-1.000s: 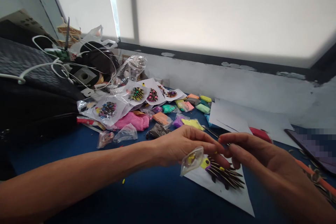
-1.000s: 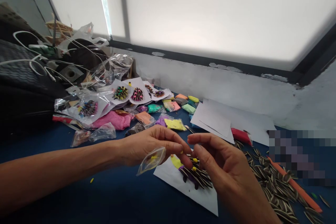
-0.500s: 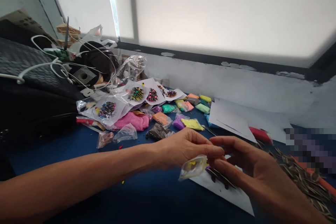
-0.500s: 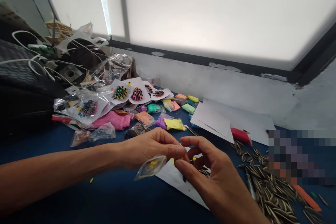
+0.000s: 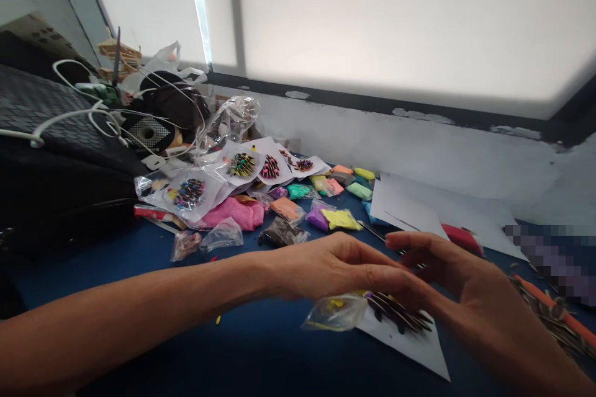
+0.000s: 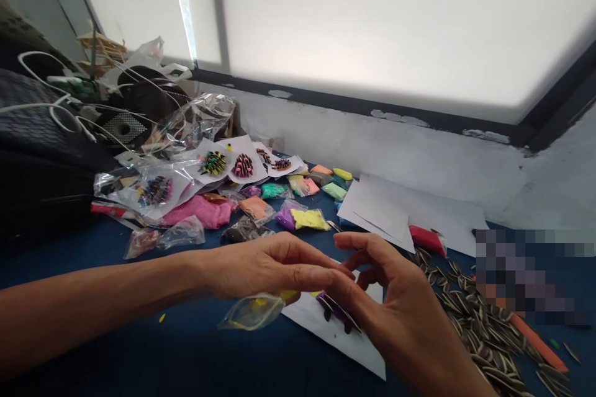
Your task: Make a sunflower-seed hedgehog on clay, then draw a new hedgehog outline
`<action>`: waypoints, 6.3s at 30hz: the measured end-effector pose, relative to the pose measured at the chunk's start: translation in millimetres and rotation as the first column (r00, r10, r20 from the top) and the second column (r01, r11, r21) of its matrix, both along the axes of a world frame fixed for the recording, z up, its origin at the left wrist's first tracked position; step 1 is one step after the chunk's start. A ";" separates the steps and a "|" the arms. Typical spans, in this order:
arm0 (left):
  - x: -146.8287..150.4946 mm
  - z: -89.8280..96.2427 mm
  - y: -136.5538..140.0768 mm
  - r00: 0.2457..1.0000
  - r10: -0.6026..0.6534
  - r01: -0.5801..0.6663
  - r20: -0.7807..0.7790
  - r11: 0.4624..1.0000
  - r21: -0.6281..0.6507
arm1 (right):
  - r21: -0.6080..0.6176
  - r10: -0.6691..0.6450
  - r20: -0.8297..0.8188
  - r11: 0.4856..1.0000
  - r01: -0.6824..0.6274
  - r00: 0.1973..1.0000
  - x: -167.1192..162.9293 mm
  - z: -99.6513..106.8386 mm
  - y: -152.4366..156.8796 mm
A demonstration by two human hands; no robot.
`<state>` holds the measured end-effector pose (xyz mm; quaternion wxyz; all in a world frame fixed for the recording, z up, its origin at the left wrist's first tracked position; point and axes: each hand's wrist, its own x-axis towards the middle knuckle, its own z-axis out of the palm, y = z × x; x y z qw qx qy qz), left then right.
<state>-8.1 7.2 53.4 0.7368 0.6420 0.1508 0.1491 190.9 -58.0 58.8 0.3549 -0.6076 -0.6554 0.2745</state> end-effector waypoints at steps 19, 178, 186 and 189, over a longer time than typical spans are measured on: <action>3.5 1.0 3.9 0.983 0.153 -0.167 -0.096 0.972 -0.163 | 0.390 0.045 0.401 0.896 -0.215 0.915 4.0 1.3 -1.2; 7.8 -30.0 11.4 0.958 0.237 -0.188 0.161 0.944 -0.272 | 0.392 0.130 0.385 0.873 -0.289 0.914 4.0 -10.4 2.3; 8.7 -26.5 9.8 0.965 0.231 -0.203 0.121 0.957 -0.206 | 0.449 0.066 0.379 0.859 -0.246 0.923 -1.4 -19.2 -3.5; 9.9 -27.7 9.6 0.973 0.201 -0.171 0.115 0.959 -0.226 | 0.429 0.084 0.364 0.869 -0.247 0.928 -5.9 -17.6 -3.5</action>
